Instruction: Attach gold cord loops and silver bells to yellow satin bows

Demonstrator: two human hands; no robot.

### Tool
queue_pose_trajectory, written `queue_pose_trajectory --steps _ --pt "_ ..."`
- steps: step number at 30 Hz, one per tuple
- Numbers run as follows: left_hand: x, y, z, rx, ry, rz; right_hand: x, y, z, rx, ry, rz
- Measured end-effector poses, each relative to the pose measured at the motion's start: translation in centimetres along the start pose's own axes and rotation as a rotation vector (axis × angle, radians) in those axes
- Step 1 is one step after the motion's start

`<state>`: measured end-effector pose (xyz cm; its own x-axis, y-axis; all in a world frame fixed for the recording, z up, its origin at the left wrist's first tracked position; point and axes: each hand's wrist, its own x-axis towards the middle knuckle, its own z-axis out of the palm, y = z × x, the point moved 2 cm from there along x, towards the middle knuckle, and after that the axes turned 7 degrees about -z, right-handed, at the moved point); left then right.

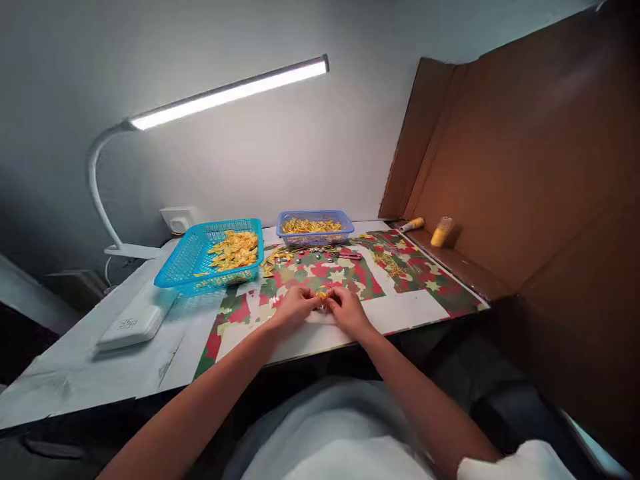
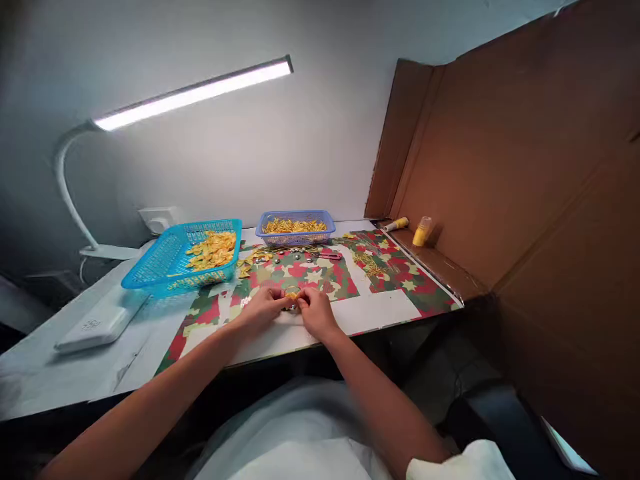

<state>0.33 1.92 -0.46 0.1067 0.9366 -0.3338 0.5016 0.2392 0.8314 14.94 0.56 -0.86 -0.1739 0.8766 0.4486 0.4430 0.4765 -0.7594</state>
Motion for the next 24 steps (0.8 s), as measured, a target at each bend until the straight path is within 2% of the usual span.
queue_pose_trajectory --steps 4,10,13,18,24 --pt "-0.1 0.0 -0.2 -0.007 0.005 0.012 -0.2 0.0 0.0 0.006 0.031 -0.022" --pt "0.0 -0.4 -0.3 -0.064 0.043 0.080 -1.8 -2.0 -1.7 -0.110 0.246 -0.153" --pt "-0.1 -0.3 -0.3 -0.086 0.077 0.148 -2.1 -3.0 -1.8 -0.204 0.230 -0.231" --pt "-0.6 0.3 -0.5 -0.130 0.164 0.265 -0.9 -3.0 -1.1 -0.343 0.193 -0.232" --pt "-1.1 0.9 -0.6 -0.174 0.201 0.323 -0.2 -2.7 -0.7 -0.361 0.183 -0.262"
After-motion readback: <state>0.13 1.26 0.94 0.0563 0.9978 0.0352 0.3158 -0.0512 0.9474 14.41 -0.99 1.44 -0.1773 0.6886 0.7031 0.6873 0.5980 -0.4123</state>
